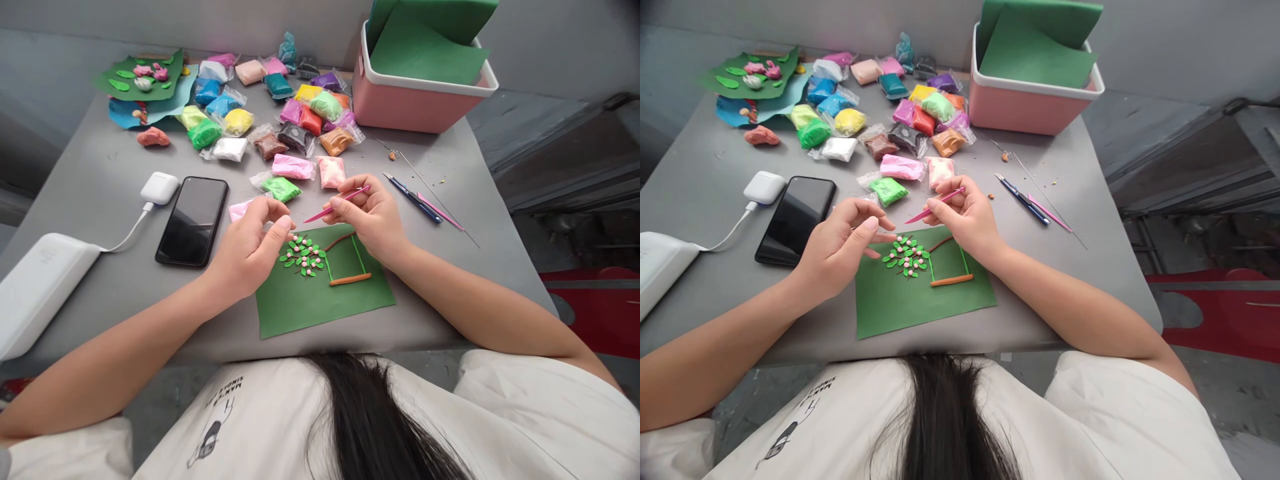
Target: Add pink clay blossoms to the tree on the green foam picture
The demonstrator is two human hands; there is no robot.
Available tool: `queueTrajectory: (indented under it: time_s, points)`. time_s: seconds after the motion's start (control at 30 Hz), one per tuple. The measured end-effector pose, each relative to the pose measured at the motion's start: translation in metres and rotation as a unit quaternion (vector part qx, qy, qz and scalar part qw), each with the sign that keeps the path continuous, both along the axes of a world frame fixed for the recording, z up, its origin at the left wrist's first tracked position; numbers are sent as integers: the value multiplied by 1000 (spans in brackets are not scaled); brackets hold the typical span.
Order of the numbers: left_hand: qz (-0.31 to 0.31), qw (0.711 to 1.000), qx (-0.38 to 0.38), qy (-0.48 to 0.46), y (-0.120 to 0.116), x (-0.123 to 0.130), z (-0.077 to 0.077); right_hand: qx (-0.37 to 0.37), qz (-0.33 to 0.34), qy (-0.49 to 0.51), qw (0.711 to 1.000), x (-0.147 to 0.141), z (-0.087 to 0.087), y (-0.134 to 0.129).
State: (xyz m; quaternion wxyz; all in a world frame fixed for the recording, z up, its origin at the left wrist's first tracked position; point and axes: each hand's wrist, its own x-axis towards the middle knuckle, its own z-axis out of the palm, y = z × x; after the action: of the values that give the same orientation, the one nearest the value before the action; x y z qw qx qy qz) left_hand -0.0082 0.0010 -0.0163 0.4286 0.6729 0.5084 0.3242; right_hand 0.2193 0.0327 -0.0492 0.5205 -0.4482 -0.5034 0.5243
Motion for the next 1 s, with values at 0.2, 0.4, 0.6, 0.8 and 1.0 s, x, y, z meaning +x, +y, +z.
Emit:
queueTrajectory:
  time_s: [0.2, 0.4, 0.6, 0.8, 1.0]
  points:
    - [-13, 1000, -3, -6, -2, 2, 1, 4, -3, 12, 1000, -1, 0, 0]
    - [-4, 1000, -6, 2, -1, 1, 1, 0, -3, 1, 1000, -1, -1, 0]
    - [-4, 1000, -10, -8, -1, 2, -2, 2, -1, 1, 1000, -1, -1, 0]
    - [0, 1000, -18, -17, -1, 4, -4, 0, 4, -1, 1000, -1, 0, 0]
    - [2, 1000, -22, -12, -2, 3, 0, -3, 2, -3, 1000, -1, -1, -1]
